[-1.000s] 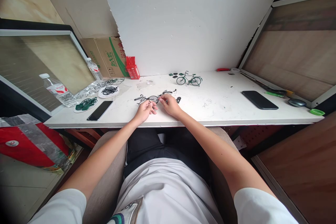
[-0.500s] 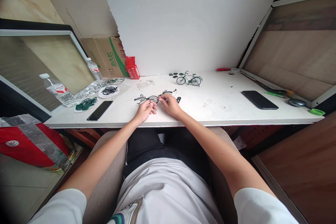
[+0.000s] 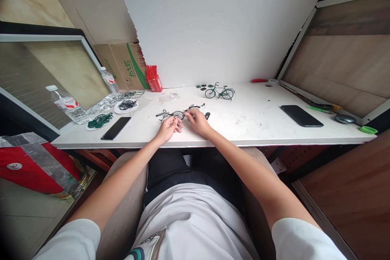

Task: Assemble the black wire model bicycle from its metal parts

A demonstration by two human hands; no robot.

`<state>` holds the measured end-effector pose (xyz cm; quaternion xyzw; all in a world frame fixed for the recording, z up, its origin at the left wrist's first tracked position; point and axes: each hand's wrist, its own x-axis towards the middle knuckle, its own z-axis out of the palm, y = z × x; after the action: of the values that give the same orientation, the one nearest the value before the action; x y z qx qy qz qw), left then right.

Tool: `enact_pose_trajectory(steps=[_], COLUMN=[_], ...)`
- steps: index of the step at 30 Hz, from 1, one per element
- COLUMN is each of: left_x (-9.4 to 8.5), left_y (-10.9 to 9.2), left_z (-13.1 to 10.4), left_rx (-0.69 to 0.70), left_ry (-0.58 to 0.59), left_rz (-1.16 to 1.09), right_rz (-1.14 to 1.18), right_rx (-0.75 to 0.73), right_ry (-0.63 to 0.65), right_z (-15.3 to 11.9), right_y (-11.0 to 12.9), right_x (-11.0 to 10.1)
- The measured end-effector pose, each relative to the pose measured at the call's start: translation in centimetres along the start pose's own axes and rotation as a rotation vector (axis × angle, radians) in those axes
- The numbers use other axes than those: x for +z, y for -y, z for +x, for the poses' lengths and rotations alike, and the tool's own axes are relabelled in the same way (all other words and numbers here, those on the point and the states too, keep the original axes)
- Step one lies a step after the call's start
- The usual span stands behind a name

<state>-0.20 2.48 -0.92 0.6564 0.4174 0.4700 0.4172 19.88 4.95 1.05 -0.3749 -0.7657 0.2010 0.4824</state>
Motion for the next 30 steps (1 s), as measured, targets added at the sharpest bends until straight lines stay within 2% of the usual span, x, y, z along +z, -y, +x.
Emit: enact_pose_trajectory(steps=[11, 23, 30], left_x=[-0.1, -0.3, -0.3], left_y=[0.3, -0.3, -1.0], left_z=[0.1, -0.1, -0.3], left_rx=[0.035, 0.111, 0.152], left_ry=[0.027, 0.108, 0.147], left_rz=[0.043, 0.087, 0.186], right_rz=[0.058, 0.133, 0.14], right_rx=[-0.031, -0.066, -0.068], right_ry=[-0.02, -0.059, -0.058], right_z=[-0.1, -0.1, 0.0], right_y=[0.1, -0.1, -0.1], right_x=[-0.1, -0.2, -0.2])
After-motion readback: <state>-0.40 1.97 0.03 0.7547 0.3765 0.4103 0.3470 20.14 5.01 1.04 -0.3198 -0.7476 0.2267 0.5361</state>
